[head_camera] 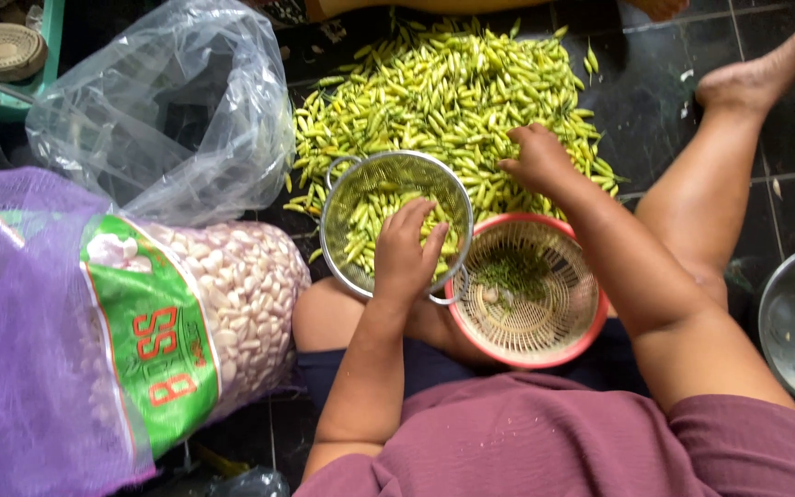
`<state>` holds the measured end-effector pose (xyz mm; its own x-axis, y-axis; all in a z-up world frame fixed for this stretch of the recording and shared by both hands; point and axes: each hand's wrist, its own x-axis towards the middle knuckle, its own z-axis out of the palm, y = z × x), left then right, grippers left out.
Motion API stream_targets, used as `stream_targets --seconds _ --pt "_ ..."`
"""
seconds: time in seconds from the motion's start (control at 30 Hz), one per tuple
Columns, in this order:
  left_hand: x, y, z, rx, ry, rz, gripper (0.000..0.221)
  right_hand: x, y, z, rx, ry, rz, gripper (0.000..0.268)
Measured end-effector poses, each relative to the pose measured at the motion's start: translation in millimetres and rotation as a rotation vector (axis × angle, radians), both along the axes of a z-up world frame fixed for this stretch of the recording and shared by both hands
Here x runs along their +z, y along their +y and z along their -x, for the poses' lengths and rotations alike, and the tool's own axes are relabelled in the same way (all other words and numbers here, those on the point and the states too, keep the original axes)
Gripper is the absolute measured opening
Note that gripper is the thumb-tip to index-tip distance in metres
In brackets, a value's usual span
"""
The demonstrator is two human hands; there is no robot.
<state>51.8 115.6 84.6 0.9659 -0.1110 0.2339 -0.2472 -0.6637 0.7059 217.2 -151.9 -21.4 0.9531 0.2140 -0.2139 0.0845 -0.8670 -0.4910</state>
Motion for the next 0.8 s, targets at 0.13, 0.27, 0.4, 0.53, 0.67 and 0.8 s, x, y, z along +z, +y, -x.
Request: stream_targets --seconds 0.13,0.27,0.4,0.53,0.67,0.8 --pt "15.6 -7.8 -3.1 -0.032 0.116 0.174 0.034 -12.5 31.3 -24.0 -0.058 0.045 0.06 0.082" --pt "1.2 -21.0 -4.7 -0.149 -0.002 0.275 0.031 -55.6 40.6 -42.8 -0.107 0.061 0.117 0.074" --pt "17.4 -33.6 6.5 -0.261 0.026 0.437 0.026 -20.2 39.3 -24.7 -0.115 0.113 -0.103 0.042" --pt "0.2 -45.8 14.4 -0.304 0.153 0.588 0.025 29.1 26.6 -26.9 -0.348 0.238 -0.583 0.035" --pt "-25.2 -57.5 23.9 -0.244 0.426 0.924 0.026 75.4 24.1 -12.2 -0.394 0.357 -0.714 0.038" --pt "-21.9 -68.3 24.4 -0.181 0.616 1.157 0.037 68.3 7.4 -10.4 -0.408 0.388 -0.861 0.039"
